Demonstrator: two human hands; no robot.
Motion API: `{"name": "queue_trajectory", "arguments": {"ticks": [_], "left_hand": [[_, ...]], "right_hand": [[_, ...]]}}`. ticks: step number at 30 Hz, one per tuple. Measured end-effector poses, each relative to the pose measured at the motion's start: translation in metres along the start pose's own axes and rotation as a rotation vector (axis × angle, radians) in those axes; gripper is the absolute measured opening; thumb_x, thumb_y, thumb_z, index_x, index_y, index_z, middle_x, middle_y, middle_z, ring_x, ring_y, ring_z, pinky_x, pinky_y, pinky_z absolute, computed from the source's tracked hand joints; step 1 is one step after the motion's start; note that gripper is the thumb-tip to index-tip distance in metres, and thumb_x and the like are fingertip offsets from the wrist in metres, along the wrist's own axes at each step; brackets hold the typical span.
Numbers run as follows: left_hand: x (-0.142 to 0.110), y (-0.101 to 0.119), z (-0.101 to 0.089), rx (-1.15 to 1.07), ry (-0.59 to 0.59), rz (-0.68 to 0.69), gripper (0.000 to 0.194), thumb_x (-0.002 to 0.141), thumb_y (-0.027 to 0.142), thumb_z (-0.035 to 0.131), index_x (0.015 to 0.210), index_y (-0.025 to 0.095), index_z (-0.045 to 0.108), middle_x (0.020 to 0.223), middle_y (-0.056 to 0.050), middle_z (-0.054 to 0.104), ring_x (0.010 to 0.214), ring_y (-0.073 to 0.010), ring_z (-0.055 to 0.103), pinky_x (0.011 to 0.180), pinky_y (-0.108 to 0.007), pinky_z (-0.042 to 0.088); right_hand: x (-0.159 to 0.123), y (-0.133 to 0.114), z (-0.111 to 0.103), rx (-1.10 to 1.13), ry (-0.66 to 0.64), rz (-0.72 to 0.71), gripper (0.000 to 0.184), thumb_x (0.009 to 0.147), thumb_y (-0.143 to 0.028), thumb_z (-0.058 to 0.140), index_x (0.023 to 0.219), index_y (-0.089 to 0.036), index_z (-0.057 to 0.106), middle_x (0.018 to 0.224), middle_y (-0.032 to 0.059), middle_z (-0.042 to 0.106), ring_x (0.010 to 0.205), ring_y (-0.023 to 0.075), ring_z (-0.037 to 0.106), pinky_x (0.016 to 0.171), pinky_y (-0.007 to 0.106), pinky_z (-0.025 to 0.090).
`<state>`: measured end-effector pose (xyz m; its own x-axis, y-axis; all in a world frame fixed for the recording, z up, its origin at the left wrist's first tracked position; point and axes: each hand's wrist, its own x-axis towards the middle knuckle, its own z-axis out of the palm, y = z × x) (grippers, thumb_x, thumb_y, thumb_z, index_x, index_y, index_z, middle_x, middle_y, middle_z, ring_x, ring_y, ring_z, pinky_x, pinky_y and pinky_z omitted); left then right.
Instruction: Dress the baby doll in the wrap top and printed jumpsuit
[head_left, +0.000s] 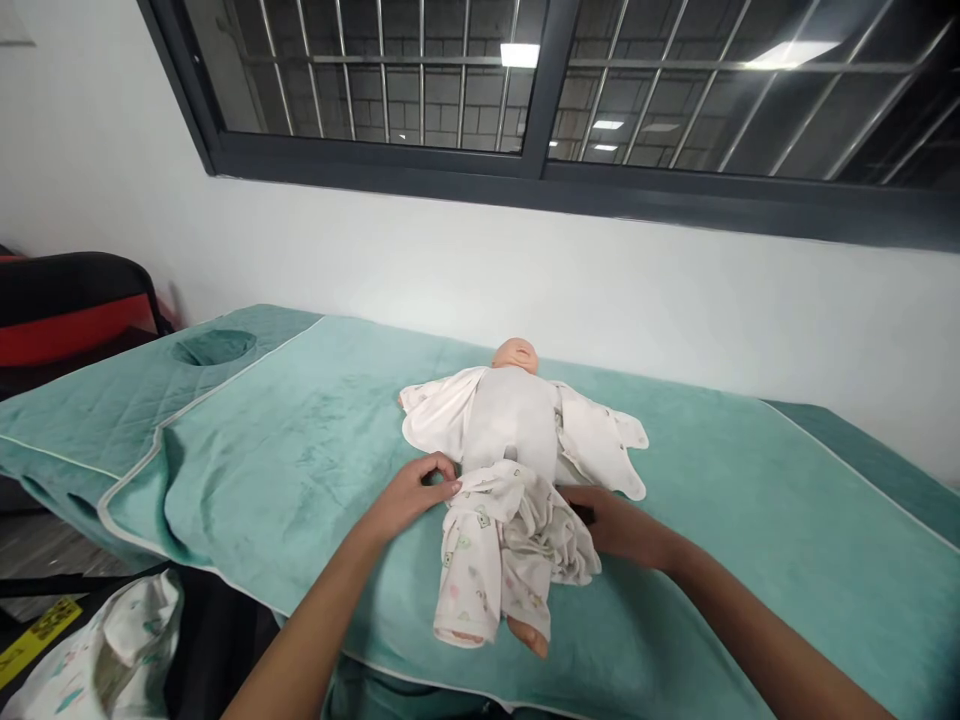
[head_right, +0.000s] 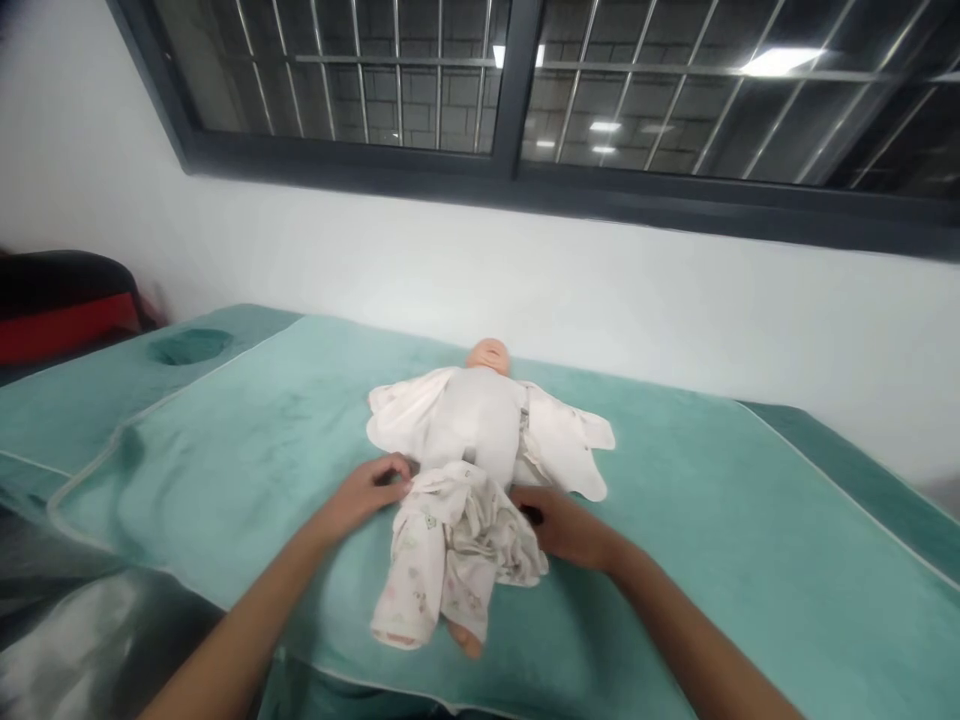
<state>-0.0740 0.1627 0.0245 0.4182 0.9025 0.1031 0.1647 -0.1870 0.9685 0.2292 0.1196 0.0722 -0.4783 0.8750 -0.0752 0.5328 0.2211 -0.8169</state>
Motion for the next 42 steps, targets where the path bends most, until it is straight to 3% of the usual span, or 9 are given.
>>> {"name": "queue_trajectory", "arguments": {"ticks": [4, 7, 9, 12, 18, 26, 31, 36, 42], "left_hand": [[0.0, 0.0, 0.001, -0.023, -0.055, 0.057, 0.022, 0.077, 0.036, 0.067, 0.069, 0.017, 0.057, 0.091, -0.003, 0.061, 0.089, -0.0176, 0.056, 0.083, -0.028, 0.041], [-0.001, 0.0, 0.0, -0.051, -0.083, 0.075, 0.023, 0.076, 0.035, 0.068, 0.067, 0.017, 0.057, 0.094, -0.005, 0.062, 0.092, -0.0186, 0.057, 0.085, -0.028, 0.041], [-0.001, 0.0, 0.0, -0.05, -0.081, 0.055, 0.026, 0.078, 0.04, 0.066, 0.069, 0.017, 0.058, 0.09, -0.004, 0.062, 0.089, -0.0183, 0.057, 0.082, -0.028, 0.041], [-0.002, -0.002, 0.002, -0.005, -0.049, -0.028, 0.036, 0.084, 0.05, 0.056, 0.071, 0.017, 0.057, 0.073, 0.0, 0.056, 0.072, -0.0143, 0.05, 0.068, -0.025, 0.038], [0.003, -0.006, 0.016, -0.059, 0.085, -0.1, 0.039, 0.089, 0.053, 0.047, 0.097, 0.018, 0.062, 0.065, 0.003, 0.048, 0.062, -0.0117, 0.041, 0.058, -0.023, 0.031], [0.016, 0.018, 0.04, 0.324, 0.114, 0.14, 0.021, 0.077, 0.033, 0.067, 0.096, 0.025, 0.07, 0.096, -0.003, 0.057, 0.099, -0.0213, 0.048, 0.091, -0.033, 0.038], [0.017, 0.032, 0.045, 0.441, 0.039, 0.138, 0.009, 0.071, 0.018, 0.063, 0.078, 0.021, 0.058, 0.087, 0.0, 0.057, 0.087, -0.0181, 0.049, 0.075, -0.029, 0.038], [0.015, 0.038, 0.044, 0.275, 0.042, 0.003, 0.014, 0.074, 0.02, 0.057, 0.071, 0.02, 0.042, 0.067, 0.005, 0.045, 0.064, -0.0116, 0.039, 0.057, -0.025, 0.027], [0.019, 0.038, 0.031, -0.238, 0.049, -0.121, 0.025, 0.075, 0.034, 0.063, 0.071, 0.019, 0.043, 0.066, 0.006, 0.039, 0.061, -0.0091, 0.035, 0.056, -0.022, 0.028]], "right_hand": [[0.012, 0.012, 0.0, -0.179, 0.328, 0.002, 0.01, 0.081, -0.026, 0.052, 0.073, -0.021, 0.055, 0.072, -0.0015, 0.057, 0.067, 0.0155, 0.05, 0.059, 0.026, 0.04], [0.027, 0.022, 0.004, -0.232, 0.586, -0.083, 0.01, 0.083, -0.029, 0.051, 0.076, -0.022, 0.049, 0.105, 0.0075, 0.06, 0.1, 0.0222, 0.056, 0.08, 0.035, 0.046], [0.036, 0.025, 0.007, -0.242, 0.662, -0.129, 0.009, 0.082, -0.027, 0.051, 0.076, -0.022, 0.046, 0.131, 0.0114, 0.051, 0.126, 0.0261, 0.045, 0.098, 0.043, 0.04], [0.047, 0.025, 0.008, -0.243, 0.617, -0.137, 0.008, 0.082, -0.022, 0.049, 0.089, -0.023, 0.048, 0.151, 0.01, 0.036, 0.142, 0.0255, 0.027, 0.111, 0.05, 0.028], [0.064, 0.028, 0.004, -0.319, 0.37, -0.197, 0.062, 0.083, -0.02, 0.05, 0.143, -0.026, 0.034, 0.161, 0.0065, 0.013, 0.148, 0.0232, 0.006, 0.119, 0.051, 0.013], [0.067, 0.047, 0.011, -0.321, 0.357, -0.246, 0.064, 0.088, -0.027, 0.046, 0.149, -0.029, 0.027, 0.162, 0.0044, 0.008, 0.148, 0.0234, 0.005, 0.118, 0.052, 0.013], [0.066, 0.049, 0.018, -0.232, 0.382, -0.231, 0.067, 0.084, -0.019, 0.045, 0.148, -0.029, 0.028, 0.162, 0.0017, 0.008, 0.149, 0.0218, 0.001, 0.119, 0.052, 0.008], [0.067, 0.049, 0.021, -0.156, 0.4, -0.22, 0.065, 0.085, -0.023, 0.048, 0.147, -0.03, 0.031, 0.162, 0.002, 0.009, 0.149, 0.0217, 0.0, 0.119, 0.052, 0.007], [0.065, 0.045, 0.015, -0.202, 0.45, -0.241, 0.057, 0.086, -0.03, 0.055, 0.142, -0.029, 0.042, 0.156, 0.0047, 0.029, 0.145, 0.0235, 0.021, 0.118, 0.05, 0.019]]}}
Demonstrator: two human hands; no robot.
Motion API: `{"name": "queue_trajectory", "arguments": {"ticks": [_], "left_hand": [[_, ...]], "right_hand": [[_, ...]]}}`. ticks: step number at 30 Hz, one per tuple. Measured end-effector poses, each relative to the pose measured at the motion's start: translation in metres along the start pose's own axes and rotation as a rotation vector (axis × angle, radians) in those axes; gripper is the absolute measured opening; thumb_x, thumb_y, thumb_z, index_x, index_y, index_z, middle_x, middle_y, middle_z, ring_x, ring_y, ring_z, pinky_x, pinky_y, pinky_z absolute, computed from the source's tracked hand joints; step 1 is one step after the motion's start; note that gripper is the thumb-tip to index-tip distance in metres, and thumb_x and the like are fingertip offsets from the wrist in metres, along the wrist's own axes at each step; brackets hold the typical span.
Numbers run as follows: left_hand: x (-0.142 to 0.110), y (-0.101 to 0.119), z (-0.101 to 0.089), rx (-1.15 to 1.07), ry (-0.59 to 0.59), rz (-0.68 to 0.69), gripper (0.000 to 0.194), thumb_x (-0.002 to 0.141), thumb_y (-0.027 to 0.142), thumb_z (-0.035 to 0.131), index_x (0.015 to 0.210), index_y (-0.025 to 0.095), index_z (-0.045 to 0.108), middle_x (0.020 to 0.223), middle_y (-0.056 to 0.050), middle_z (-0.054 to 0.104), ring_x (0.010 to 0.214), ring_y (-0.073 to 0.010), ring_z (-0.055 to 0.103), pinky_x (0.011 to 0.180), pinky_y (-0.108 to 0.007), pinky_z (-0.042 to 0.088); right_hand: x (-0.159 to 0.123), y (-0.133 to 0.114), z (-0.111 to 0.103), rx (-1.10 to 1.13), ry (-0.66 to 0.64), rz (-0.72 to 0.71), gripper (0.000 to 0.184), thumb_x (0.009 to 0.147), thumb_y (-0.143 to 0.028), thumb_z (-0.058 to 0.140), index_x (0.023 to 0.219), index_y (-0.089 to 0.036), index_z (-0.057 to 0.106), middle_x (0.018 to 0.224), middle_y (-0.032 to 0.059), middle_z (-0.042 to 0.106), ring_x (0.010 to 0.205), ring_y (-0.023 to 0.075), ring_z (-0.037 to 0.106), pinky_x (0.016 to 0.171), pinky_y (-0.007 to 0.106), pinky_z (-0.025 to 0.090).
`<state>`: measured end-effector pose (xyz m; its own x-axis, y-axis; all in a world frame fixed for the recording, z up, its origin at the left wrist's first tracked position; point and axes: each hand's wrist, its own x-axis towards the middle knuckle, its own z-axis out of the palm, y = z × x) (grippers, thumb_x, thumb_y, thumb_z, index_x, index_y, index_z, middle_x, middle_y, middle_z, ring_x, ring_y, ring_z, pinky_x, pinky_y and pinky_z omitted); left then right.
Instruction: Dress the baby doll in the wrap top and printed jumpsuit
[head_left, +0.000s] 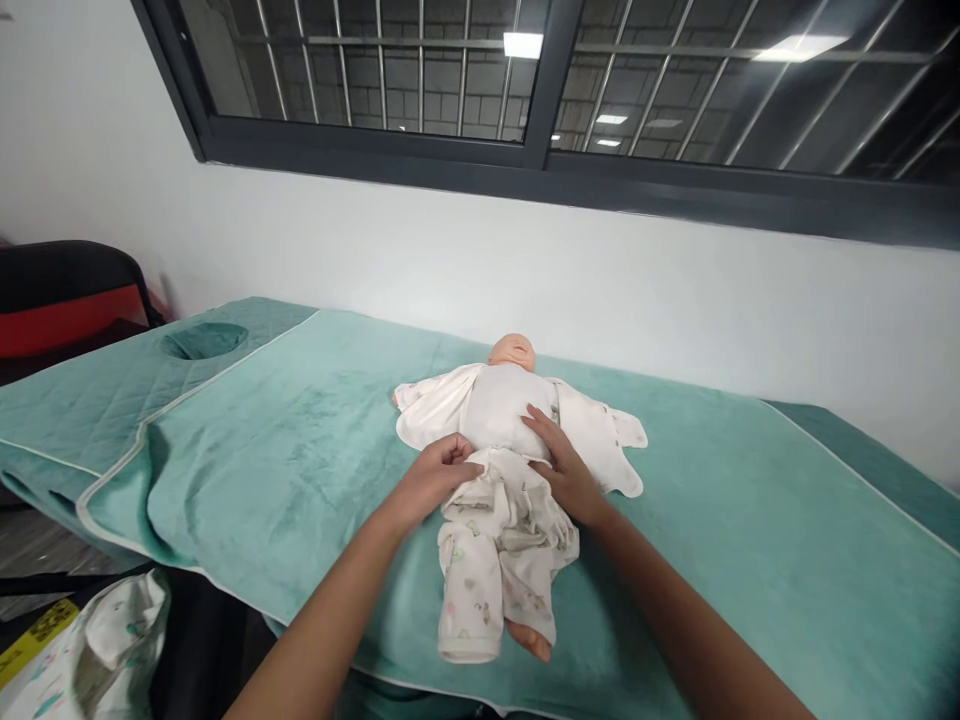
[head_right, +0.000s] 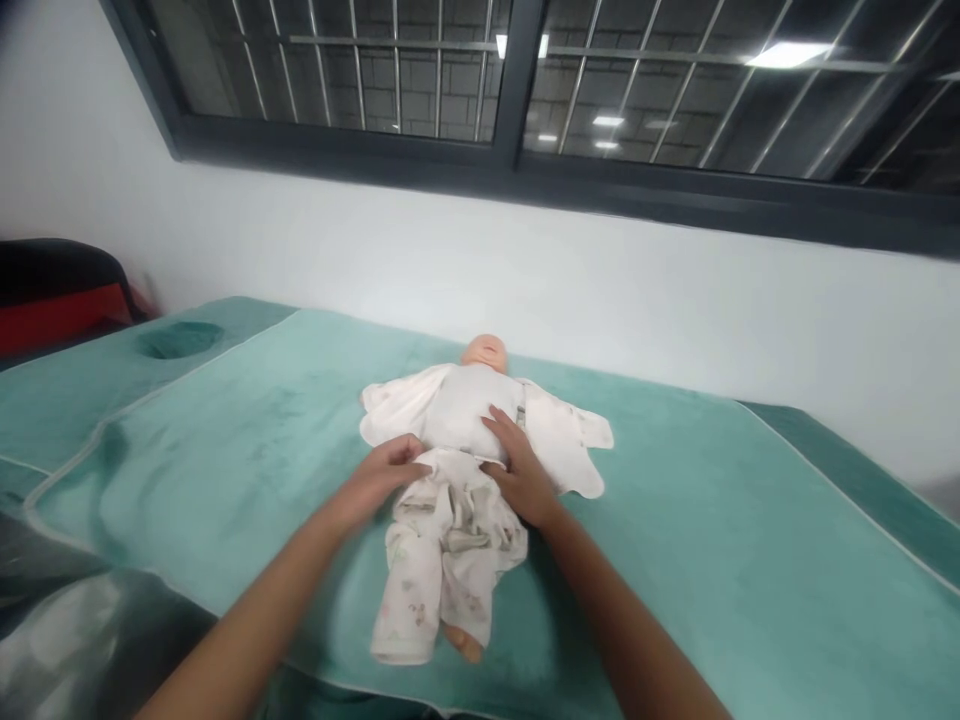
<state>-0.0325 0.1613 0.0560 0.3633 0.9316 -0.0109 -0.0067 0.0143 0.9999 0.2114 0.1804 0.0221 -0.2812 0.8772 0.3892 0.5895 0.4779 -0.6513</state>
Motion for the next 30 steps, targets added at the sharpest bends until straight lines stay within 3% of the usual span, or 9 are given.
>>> {"name": "queue_trajectory", "arguments": {"ticks": [4, 9, 11, 15, 17, 19, 24, 27, 30], "left_hand": [[0.013, 0.0, -0.011, 0.046, 0.012, -0.068, 0.036, 0.082, 0.051, 0.053, 0.077, 0.016, 0.056, 0.069, 0.002, 0.05, 0.063, -0.0114, 0.042, 0.058, -0.024, 0.031], [0.025, 0.016, -0.02, 0.446, -0.214, 0.029, 0.026, 0.075, 0.042, 0.062, 0.07, 0.017, 0.061, 0.065, 0.003, 0.053, 0.062, -0.0122, 0.044, 0.055, -0.024, 0.029], [0.03, 0.017, -0.018, 0.52, -0.103, 0.098, 0.018, 0.075, 0.035, 0.062, 0.07, 0.018, 0.061, 0.068, 0.003, 0.056, 0.064, -0.0125, 0.047, 0.057, -0.024, 0.031], [0.052, 0.001, -0.008, 0.452, 0.361, 0.167, 0.007, 0.074, 0.025, 0.06, 0.072, 0.018, 0.059, 0.073, 0.002, 0.059, 0.068, -0.0132, 0.05, 0.066, -0.026, 0.038], [0.07, -0.008, -0.004, 0.418, 0.488, 0.182, 0.004, 0.074, 0.022, 0.058, 0.074, 0.018, 0.059, 0.077, 0.001, 0.06, 0.072, -0.0143, 0.052, 0.07, -0.027, 0.041], [0.089, -0.012, -0.001, 0.416, 0.521, 0.198, 0.005, 0.074, 0.019, 0.056, 0.078, 0.018, 0.058, 0.084, -0.001, 0.062, 0.078, -0.0151, 0.055, 0.075, -0.028, 0.043], [0.127, -0.007, 0.0, 0.472, 0.436, 0.229, 0.01, 0.075, 0.016, 0.054, 0.083, 0.02, 0.059, 0.091, -0.001, 0.068, 0.087, -0.0155, 0.061, 0.082, -0.027, 0.045], [0.139, -0.006, -0.005, 0.544, 0.398, 0.218, 0.01, 0.076, 0.019, 0.055, 0.084, 0.021, 0.06, 0.091, -0.002, 0.069, 0.087, -0.0177, 0.062, 0.079, -0.028, 0.044], [0.147, -0.004, -0.011, 0.632, 0.377, 0.212, 0.017, 0.074, 0.02, 0.057, 0.089, 0.023, 0.062, 0.093, -0.002, 0.071, 0.087, -0.0212, 0.062, 0.078, -0.031, 0.042]], "right_hand": [[0.005, -0.002, -0.01, -0.124, 0.02, -0.024, 0.052, 0.083, -0.025, 0.057, 0.134, -0.029, 0.054, 0.147, 0.0029, 0.046, 0.137, 0.0235, 0.04, 0.113, 0.046, 0.032], [0.019, -0.001, -0.024, -0.214, 0.077, 0.057, 0.041, 0.08, -0.021, 0.055, 0.118, -0.031, 0.068, 0.123, -0.0014, 0.067, 0.115, 0.0251, 0.06, 0.102, 0.043, 0.045], [0.025, 0.001, -0.027, -0.146, 0.082, 0.132, 0.037, 0.08, -0.022, 0.054, 0.111, -0.031, 0.072, 0.115, -0.0022, 0.07, 0.109, 0.0252, 0.064, 0.097, 0.04, 0.048], [0.031, 0.006, -0.024, 0.166, 0.1, 0.227, 0.031, 0.08, -0.026, 0.057, 0.105, -0.028, 0.075, 0.112, -0.0006, 0.072, 0.109, 0.0255, 0.064, 0.096, 0.037, 0.048], [0.03, 0.012, -0.02, 0.295, 0.129, 0.254, 0.029, 0.079, -0.029, 0.059, 0.102, -0.025, 0.076, 0.111, 0.001, 0.073, 0.11, 0.0262, 0.063, 0.097, 0.038, 0.047], [0.028, 0.019, -0.016, 0.372, 0.178, 0.293, 0.027, 0.077, -0.031, 0.062, 0.099, -0.024, 0.076, 0.107, 0.0022, 0.074, 0.107, 0.0268, 0.064, 0.095, 0.039, 0.047], [0.028, 0.034, -0.012, 0.512, 0.229, 0.371, 0.03, 0.074, -0.035, 0.069, 0.1, -0.021, 0.074, 0.108, 0.0047, 0.073, 0.104, 0.0277, 0.064, 0.094, 0.041, 0.047], [0.03, 0.032, -0.011, 0.45, 0.217, 0.276, 0.029, 0.081, -0.036, 0.064, 0.106, -0.022, 0.07, 0.114, 0.0054, 0.07, 0.11, 0.0261, 0.061, 0.1, 0.042, 0.044], [0.032, 0.029, -0.011, 0.243, 0.242, 0.123, 0.023, 0.088, -0.037, 0.057, 0.105, -0.024, 0.066, 0.133, 0.0054, 0.058, 0.126, 0.0245, 0.05, 0.108, 0.041, 0.036]]}}
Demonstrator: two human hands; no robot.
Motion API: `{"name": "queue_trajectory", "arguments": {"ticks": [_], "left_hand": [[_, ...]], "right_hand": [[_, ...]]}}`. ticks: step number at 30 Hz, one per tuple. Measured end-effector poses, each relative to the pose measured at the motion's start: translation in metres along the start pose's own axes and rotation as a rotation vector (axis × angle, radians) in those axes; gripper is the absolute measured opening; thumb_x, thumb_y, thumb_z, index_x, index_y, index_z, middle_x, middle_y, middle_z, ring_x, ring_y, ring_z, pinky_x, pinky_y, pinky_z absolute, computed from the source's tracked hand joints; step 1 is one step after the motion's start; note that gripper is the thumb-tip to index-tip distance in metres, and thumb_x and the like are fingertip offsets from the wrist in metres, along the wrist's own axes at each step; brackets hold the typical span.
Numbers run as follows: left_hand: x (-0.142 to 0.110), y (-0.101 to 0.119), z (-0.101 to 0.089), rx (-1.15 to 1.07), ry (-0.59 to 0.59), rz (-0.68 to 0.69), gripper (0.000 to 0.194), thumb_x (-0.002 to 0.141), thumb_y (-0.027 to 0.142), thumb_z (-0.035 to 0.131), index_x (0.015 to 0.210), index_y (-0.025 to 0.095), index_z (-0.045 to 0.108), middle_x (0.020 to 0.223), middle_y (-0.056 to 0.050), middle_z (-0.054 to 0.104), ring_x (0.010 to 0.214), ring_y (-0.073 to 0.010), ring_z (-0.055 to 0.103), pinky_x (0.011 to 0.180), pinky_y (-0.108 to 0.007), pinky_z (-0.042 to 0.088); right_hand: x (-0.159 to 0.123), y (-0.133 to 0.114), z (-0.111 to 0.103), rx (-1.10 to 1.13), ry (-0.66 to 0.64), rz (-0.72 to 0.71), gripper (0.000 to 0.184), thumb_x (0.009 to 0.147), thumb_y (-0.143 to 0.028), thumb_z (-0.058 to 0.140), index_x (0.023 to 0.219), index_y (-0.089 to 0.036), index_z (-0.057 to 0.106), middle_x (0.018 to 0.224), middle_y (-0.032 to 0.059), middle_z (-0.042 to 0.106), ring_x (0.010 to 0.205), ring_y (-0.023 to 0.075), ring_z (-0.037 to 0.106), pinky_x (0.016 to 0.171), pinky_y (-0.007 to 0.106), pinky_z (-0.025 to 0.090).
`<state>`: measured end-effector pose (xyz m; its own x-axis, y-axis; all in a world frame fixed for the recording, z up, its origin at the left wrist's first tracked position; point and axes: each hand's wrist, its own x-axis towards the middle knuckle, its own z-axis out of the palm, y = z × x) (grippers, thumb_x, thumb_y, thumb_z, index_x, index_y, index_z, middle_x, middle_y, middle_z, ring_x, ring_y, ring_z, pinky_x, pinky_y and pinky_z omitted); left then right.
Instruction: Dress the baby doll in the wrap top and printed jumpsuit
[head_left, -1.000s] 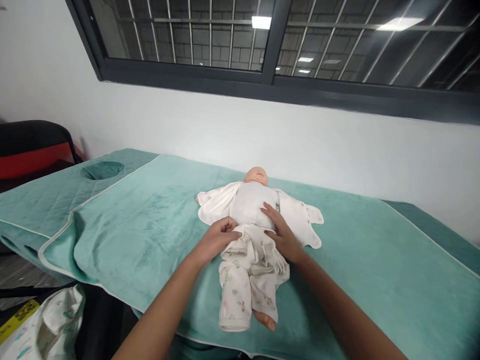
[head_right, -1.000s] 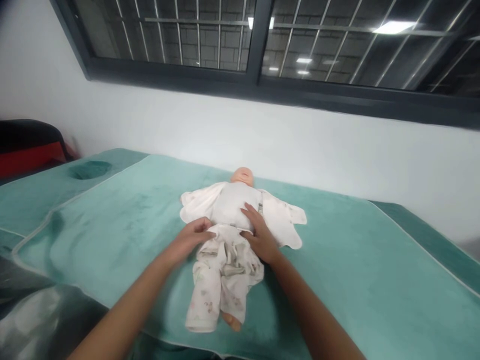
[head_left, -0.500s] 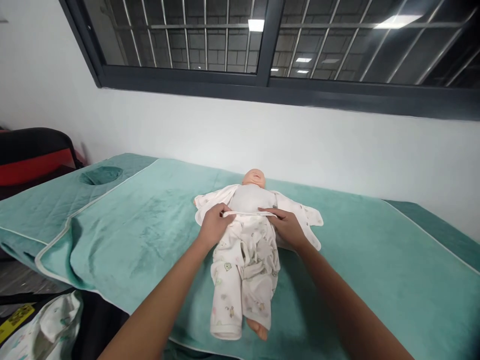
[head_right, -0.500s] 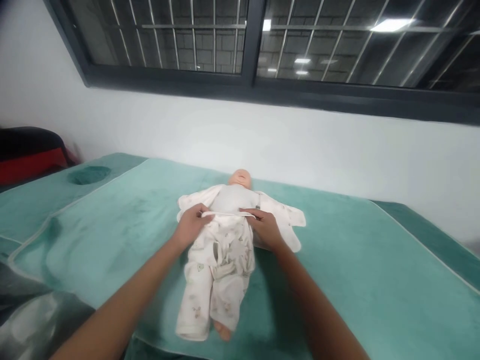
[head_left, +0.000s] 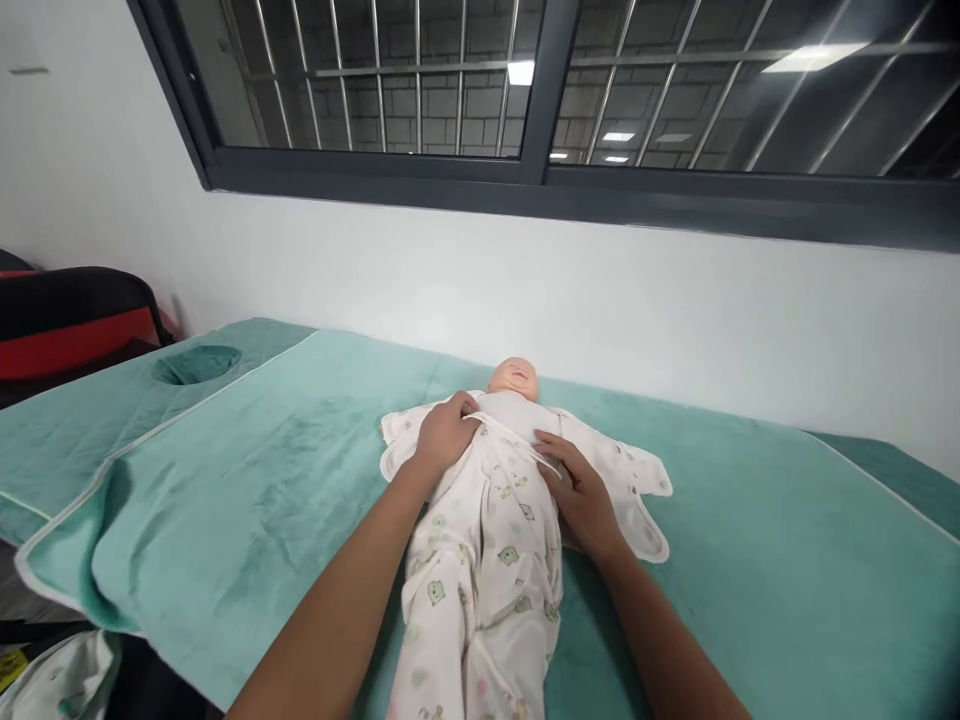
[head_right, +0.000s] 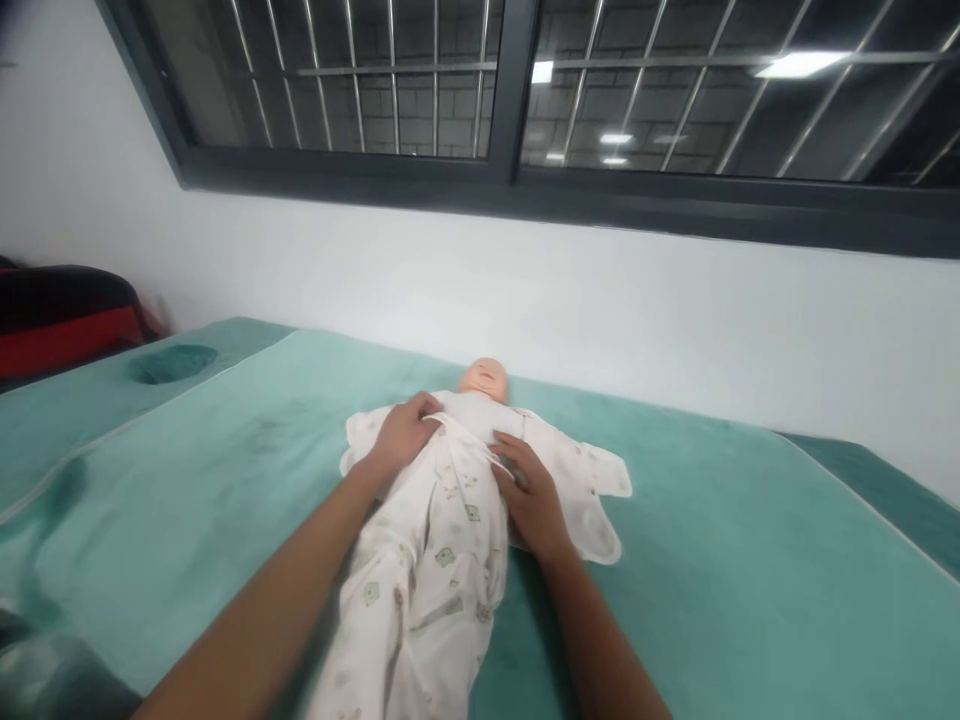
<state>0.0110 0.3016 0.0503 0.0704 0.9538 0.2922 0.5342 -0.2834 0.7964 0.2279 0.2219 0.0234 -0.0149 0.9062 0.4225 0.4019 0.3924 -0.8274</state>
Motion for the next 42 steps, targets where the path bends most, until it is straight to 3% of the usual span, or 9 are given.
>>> {"name": "queue_trajectory", "arguments": {"ticks": [3, 5, 8, 10, 12, 15, 22, 32, 42], "left_hand": [[0.006, 0.004, -0.001, 0.12, -0.036, 0.043, 0.02, 0.074, 0.022, 0.058, 0.093, 0.024, 0.063, 0.09, -0.003, 0.071, 0.083, -0.0231, 0.061, 0.073, -0.032, 0.039], [0.009, 0.009, -0.001, 0.233, -0.064, 0.082, 0.018, 0.076, 0.027, 0.057, 0.093, 0.025, 0.063, 0.087, -0.003, 0.071, 0.078, -0.0227, 0.061, 0.069, -0.031, 0.037], [0.014, 0.012, 0.001, 0.318, -0.083, 0.084, 0.015, 0.078, 0.037, 0.058, 0.087, 0.025, 0.063, 0.078, -0.002, 0.069, 0.072, -0.0215, 0.059, 0.063, -0.029, 0.034], [0.017, 0.009, 0.004, 0.29, -0.061, 0.031, 0.016, 0.079, 0.04, 0.058, 0.081, 0.025, 0.063, 0.071, -0.001, 0.066, 0.068, -0.0206, 0.057, 0.061, -0.028, 0.033], [0.02, 0.002, 0.009, 0.212, -0.004, -0.035, 0.017, 0.081, 0.041, 0.057, 0.08, 0.024, 0.062, 0.068, -0.001, 0.063, 0.065, -0.0193, 0.055, 0.06, -0.028, 0.032], [0.021, -0.011, 0.014, 0.026, 0.049, -0.117, 0.015, 0.079, 0.038, 0.06, 0.083, 0.023, 0.061, 0.066, 0.002, 0.058, 0.066, -0.0169, 0.053, 0.062, -0.026, 0.033], [0.003, -0.024, 0.0, -0.413, -0.143, -0.073, 0.03, 0.075, 0.038, 0.067, 0.099, 0.021, 0.062, 0.087, 0.001, 0.061, 0.075, -0.0136, 0.053, 0.07, -0.025, 0.04], [0.01, -0.017, 0.014, -0.08, -0.004, -0.089, 0.024, 0.086, 0.043, 0.05, 0.074, 0.022, 0.057, 0.071, 0.003, 0.06, 0.074, -0.0166, 0.055, 0.07, -0.027, 0.038], [0.0, -0.017, 0.004, -0.158, -0.036, -0.069, 0.029, 0.086, 0.045, 0.049, 0.076, 0.02, 0.06, 0.079, 0.0, 0.064, 0.078, -0.0174, 0.056, 0.072, -0.028, 0.04]], "right_hand": [[0.008, -0.003, -0.002, -0.226, -0.045, -0.103, 0.022, 0.091, -0.038, 0.051, 0.103, -0.024, 0.064, 0.145, 0.0048, 0.047, 0.135, 0.025, 0.04, 0.111, 0.042, 0.032], [0.019, -0.005, -0.005, -0.355, -0.117, -0.124, 0.027, 0.094, -0.038, 0.045, 0.11, -0.025, 0.061, 0.143, 0.0058, 0.049, 0.132, 0.0259, 0.044, 0.107, 0.043, 0.035], [0.041, -0.008, -0.009, -0.512, -0.163, -0.053, 0.032, 0.095, -0.04, 0.038, 0.115, -0.027, 0.059, 0.119, 0.0072, 0.066, 0.107, 0.0272, 0.06, 0.089, 0.042, 0.044], [0.056, -0.007, -0.009, -0.544, -0.108, 0.041, 0.03, 0.095, -0.042, 0.037, 0.103, -0.026, 0.061, 0.091, 0.0051, 0.07, 0.084, 0.0254, 0.063, 0.074, 0.038, 0.043], [0.068, -0.001, -0.005, -0.461, -0.021, 0.133, 0.027, 0.092, -0.045, 0.041, 0.088, -0.025, 0.059, 0.071, 0.0012, 0.063, 0.069, 0.0217, 0.057, 0.064, 0.033, 0.04], [0.073, 0.011, 0.006, -0.178, 0.113, 0.224, 0.024, 0.085, -0.047, 0.053, 0.078, -0.024, 0.053, 0.062, -0.003, 0.054, 0.062, 0.0168, 0.05, 0.059, 0.028, 0.036], [0.059, 0.011, 0.015, 0.168, 0.196, 0.286, 0.028, 0.071, -0.045, 0.071, 0.077, -0.021, 0.056, 0.069, -0.0028, 0.055, 0.066, 0.0145, 0.048, 0.061, 0.026, 0.036], [0.075, 0.007, 0.017, -0.053, 0.094, 0.36, 0.028, 0.075, -0.047, 0.058, 0.066, -0.022, 0.05, 0.064, -0.0034, 0.051, 0.063, 0.0146, 0.043, 0.06, 0.027, 0.033], [0.065, 0.008, 0.006, -0.061, 0.084, 0.315, 0.032, 0.079, -0.05, 0.056, 0.067, -0.021, 0.05, 0.065, -0.0037, 0.049, 0.066, 0.0146, 0.044, 0.064, 0.027, 0.035]]}}
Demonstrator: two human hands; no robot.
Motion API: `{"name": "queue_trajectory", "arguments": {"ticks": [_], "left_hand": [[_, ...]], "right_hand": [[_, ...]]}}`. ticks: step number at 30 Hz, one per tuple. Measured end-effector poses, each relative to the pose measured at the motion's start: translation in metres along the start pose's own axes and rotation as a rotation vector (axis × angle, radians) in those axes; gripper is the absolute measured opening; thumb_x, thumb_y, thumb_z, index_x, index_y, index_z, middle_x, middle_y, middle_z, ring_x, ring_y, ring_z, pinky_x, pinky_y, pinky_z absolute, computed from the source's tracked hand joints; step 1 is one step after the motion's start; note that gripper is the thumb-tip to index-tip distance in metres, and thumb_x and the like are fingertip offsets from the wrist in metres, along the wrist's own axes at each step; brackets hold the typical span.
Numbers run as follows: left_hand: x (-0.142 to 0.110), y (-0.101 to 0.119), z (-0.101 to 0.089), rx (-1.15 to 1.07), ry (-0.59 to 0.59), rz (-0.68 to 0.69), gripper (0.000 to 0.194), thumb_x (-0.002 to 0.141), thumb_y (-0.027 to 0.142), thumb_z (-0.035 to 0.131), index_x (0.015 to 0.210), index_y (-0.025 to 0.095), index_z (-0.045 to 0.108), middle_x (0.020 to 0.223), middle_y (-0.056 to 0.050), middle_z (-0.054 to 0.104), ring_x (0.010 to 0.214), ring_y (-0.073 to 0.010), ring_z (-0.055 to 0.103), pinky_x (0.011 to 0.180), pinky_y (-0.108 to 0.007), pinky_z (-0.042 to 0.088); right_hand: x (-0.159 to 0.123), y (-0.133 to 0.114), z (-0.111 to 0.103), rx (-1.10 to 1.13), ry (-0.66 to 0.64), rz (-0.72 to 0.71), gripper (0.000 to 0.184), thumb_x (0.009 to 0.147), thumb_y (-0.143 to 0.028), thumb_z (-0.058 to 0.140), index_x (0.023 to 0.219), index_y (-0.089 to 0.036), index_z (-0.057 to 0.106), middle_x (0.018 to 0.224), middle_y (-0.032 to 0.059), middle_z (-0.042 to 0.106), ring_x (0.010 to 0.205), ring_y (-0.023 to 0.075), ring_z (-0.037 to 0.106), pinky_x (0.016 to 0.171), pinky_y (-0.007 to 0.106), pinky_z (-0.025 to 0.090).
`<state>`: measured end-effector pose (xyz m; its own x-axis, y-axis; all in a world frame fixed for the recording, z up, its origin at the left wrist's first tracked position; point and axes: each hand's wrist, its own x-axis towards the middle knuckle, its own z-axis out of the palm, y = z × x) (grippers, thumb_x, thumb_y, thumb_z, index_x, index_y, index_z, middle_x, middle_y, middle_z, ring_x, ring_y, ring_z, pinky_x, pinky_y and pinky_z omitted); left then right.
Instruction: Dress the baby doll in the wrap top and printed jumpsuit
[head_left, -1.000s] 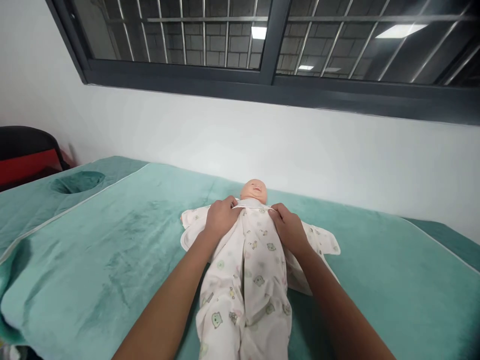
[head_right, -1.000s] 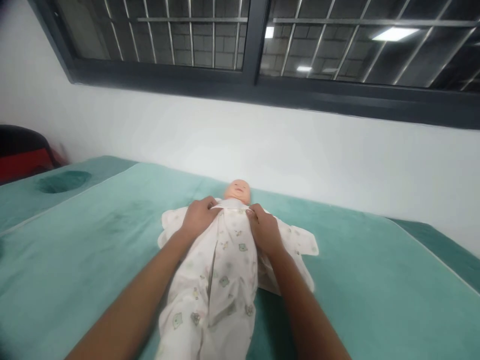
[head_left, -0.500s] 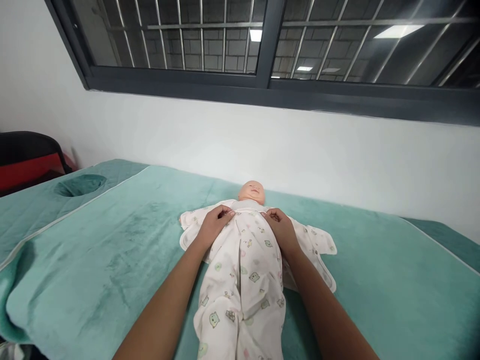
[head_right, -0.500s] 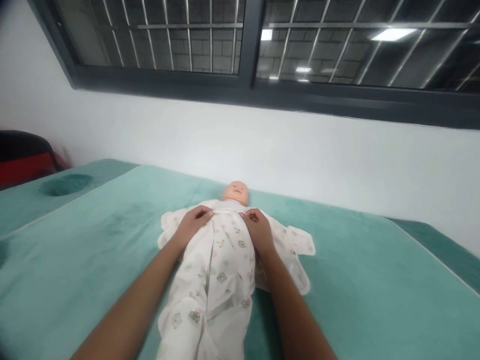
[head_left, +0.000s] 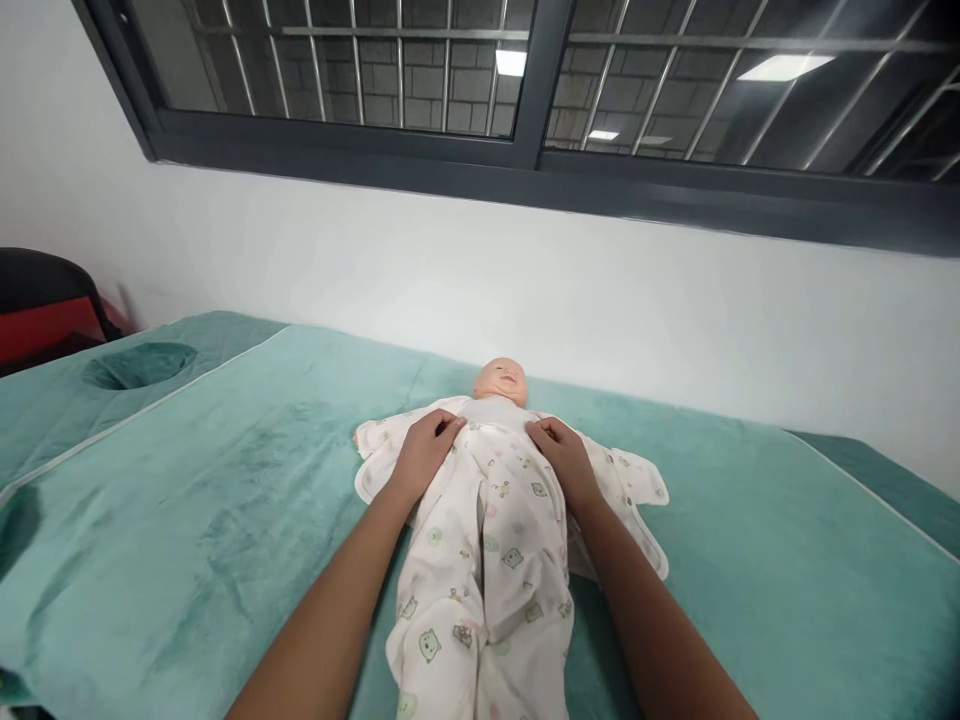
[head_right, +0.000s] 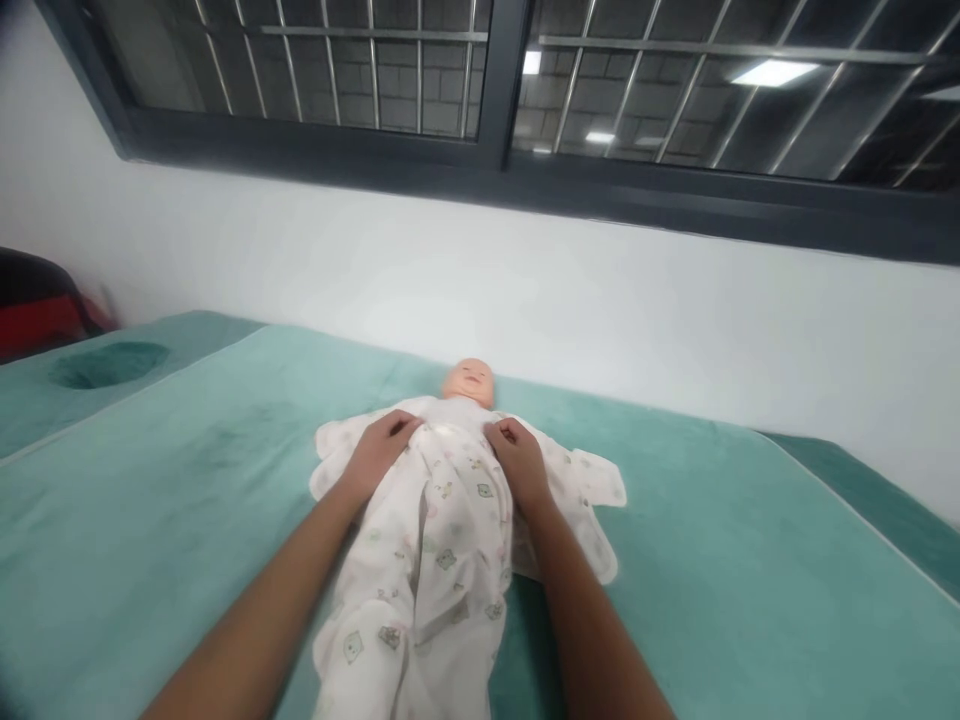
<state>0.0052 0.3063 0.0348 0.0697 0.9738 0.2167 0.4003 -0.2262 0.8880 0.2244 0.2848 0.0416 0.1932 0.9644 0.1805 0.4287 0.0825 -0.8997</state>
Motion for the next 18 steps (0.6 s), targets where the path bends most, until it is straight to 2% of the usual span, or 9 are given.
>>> {"name": "queue_trajectory", "arguments": {"ticks": [5, 9, 12, 15, 18], "left_hand": [[-0.026, -0.002, -0.014, -0.158, -0.07, -0.062, 0.027, 0.086, 0.045, 0.049, 0.081, 0.019, 0.058, 0.082, 0.0, 0.061, 0.082, -0.0169, 0.053, 0.076, -0.028, 0.039], [-0.043, 0.001, -0.03, -0.265, -0.22, -0.234, 0.024, 0.083, 0.041, 0.051, 0.078, 0.018, 0.057, 0.074, 0.001, 0.057, 0.068, -0.0135, 0.048, 0.062, -0.024, 0.036], [-0.051, 0.005, -0.04, -0.318, -0.341, -0.3, 0.014, 0.074, 0.027, 0.057, 0.084, 0.018, 0.061, 0.074, 0.001, 0.059, 0.065, -0.0116, 0.048, 0.058, -0.022, 0.034], [-0.053, 0.007, -0.045, -0.346, -0.417, -0.309, 0.023, 0.066, 0.019, 0.059, 0.089, 0.018, 0.063, 0.082, 0.0, 0.063, 0.07, -0.0126, 0.053, 0.059, -0.021, 0.038], [-0.055, 0.008, -0.046, -0.341, -0.434, -0.308, 0.031, 0.063, 0.02, 0.061, 0.093, 0.019, 0.064, 0.087, -0.002, 0.066, 0.077, -0.0162, 0.057, 0.061, -0.023, 0.043]], "right_hand": [[-0.019, 0.008, -0.01, -0.061, -0.006, -0.047, 0.034, 0.081, -0.052, 0.055, 0.067, -0.021, 0.051, 0.062, -0.0039, 0.047, 0.062, 0.014, 0.041, 0.06, 0.027, 0.032], [-0.033, 0.009, -0.017, -0.045, -0.008, -0.045, 0.036, 0.081, -0.052, 0.058, 0.066, -0.021, 0.048, 0.061, -0.0039, 0.046, 0.062, 0.0139, 0.04, 0.059, 0.027, 0.031], [-0.044, 0.008, -0.029, 0.023, -0.15, 0.039, 0.032, 0.082, -0.048, 0.058, 0.067, -0.02, 0.052, 0.063, -0.0028, 0.051, 0.063, 0.0141, 0.044, 0.059, 0.026, 0.034], [-0.054, 0.006, -0.042, 0.114, -0.36, 0.125, 0.024, 0.081, -0.041, 0.058, 0.072, -0.019, 0.059, 0.069, -0.0018, 0.059, 0.065, 0.0146, 0.049, 0.062, 0.027, 0.039], [-0.06, 0.005, -0.049, 0.196, -0.451, 0.141, 0.016, 0.076, -0.034, 0.064, 0.082, -0.019, 0.065, 0.081, 0.0007, 0.067, 0.076, 0.0189, 0.057, 0.07, 0.03, 0.044]]}}
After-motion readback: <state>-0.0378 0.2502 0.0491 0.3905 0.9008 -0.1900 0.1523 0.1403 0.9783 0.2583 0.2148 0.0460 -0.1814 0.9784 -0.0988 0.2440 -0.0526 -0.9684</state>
